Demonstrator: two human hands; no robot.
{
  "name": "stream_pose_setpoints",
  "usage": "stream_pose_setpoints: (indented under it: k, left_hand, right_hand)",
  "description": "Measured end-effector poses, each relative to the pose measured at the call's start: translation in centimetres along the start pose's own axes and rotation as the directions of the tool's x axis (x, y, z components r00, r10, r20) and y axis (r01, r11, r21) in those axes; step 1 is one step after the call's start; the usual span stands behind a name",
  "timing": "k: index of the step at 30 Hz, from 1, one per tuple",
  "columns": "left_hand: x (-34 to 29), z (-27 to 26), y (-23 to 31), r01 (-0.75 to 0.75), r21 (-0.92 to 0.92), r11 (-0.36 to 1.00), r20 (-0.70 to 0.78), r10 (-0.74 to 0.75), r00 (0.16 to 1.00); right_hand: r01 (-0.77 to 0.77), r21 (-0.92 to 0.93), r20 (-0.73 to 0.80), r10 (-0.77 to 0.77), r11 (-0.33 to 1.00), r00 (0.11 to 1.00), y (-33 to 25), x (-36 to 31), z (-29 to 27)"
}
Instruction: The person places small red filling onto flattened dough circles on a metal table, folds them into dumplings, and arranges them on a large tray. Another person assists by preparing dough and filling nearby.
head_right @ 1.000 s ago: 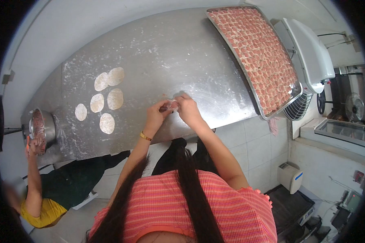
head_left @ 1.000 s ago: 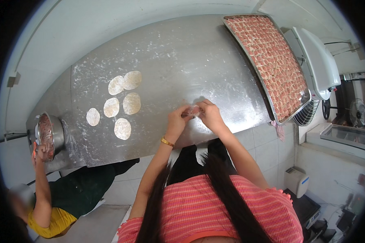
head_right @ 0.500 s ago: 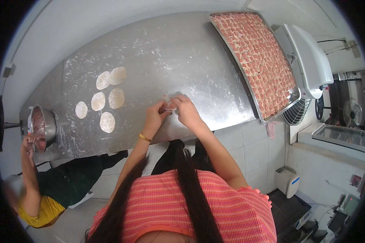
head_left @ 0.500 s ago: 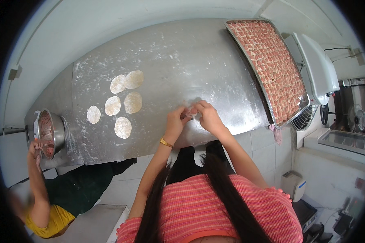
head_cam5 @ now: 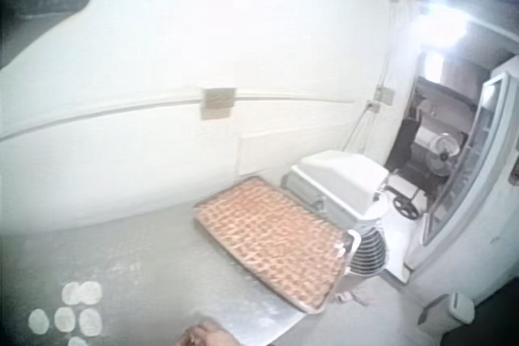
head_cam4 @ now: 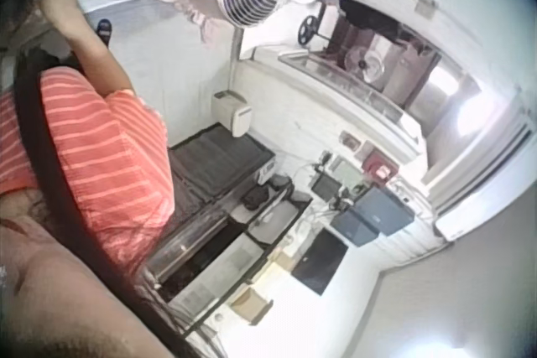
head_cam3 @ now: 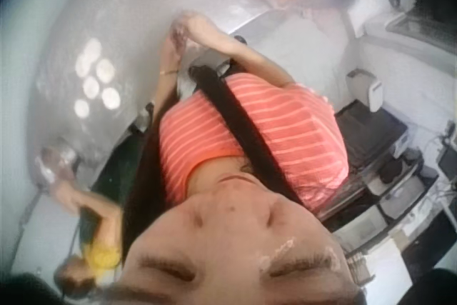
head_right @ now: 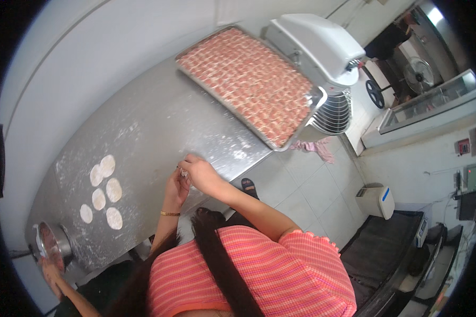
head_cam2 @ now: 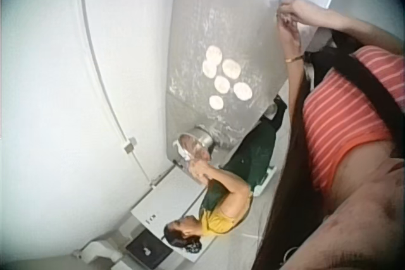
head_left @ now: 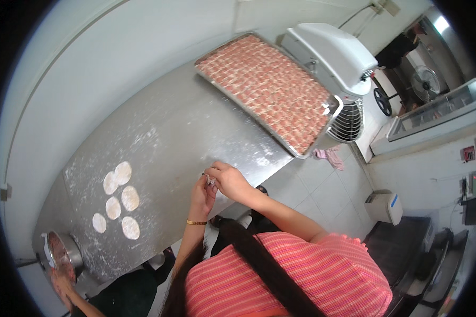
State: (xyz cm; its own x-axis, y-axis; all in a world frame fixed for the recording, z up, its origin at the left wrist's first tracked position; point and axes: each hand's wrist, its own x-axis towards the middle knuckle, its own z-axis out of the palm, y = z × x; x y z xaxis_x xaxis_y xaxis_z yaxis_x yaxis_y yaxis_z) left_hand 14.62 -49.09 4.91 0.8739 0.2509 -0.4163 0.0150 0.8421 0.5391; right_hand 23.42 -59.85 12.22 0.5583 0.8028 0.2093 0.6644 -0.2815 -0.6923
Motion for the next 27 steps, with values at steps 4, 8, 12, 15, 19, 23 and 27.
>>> stream_pose_setpoints:
  k: [4, 8, 12, 15, 19, 23, 27]
  left_hand:
    - [1.7, 8.7, -1.9, 0.103, 0.009, 0.995, 0.047, -0.103, 0.994]
    - [3.4, 11.1, -3.1, 0.083, 0.163, 0.983, -0.005, -0.083, 0.997]
    - [3.1, 10.7, -5.1, 0.017, 0.200, 0.980, -0.140, 0.011, 0.990]
    - [2.1, 11.1, -7.2, 0.006, 0.174, 0.985, -0.277, 0.043, 0.960]
    - [0.7, 10.7, -9.2, -0.015, 0.153, 0.988, -0.367, 0.070, 0.928]
    - [0.2, 11.5, -10.2, -0.017, 0.171, 0.985, -0.425, 0.089, 0.901]
    - [1.1, 12.6, -11.2, -0.003, 0.191, 0.982, -0.432, 0.087, 0.898]
  right_hand:
    - [-0.145, 0.132, -0.058, 0.154, 0.981, 0.986, 6.4, -1.7, -9.1]
    - [-0.345, 0.250, -0.380, 0.419, 0.905, 0.825, 19.3, -3.6, -21.6]
    - [-0.528, -0.136, -0.575, 0.368, 0.838, 0.731, 30.8, -4.4, -31.7]
    - [-0.556, -0.263, -0.518, 0.371, 0.788, 0.771, 38.0, -4.6, -32.2]
    - [-0.580, -0.228, -0.426, 0.455, 0.782, 0.782, 39.3, -3.5, -30.6]
    - [-0.564, -0.172, -0.379, 0.474, 0.808, 0.795, 38.5, -3.3, -30.8]
    - [-0.524, -0.125, -0.400, 0.441, 0.843, 0.804, 39.3, -3.2, -30.6]
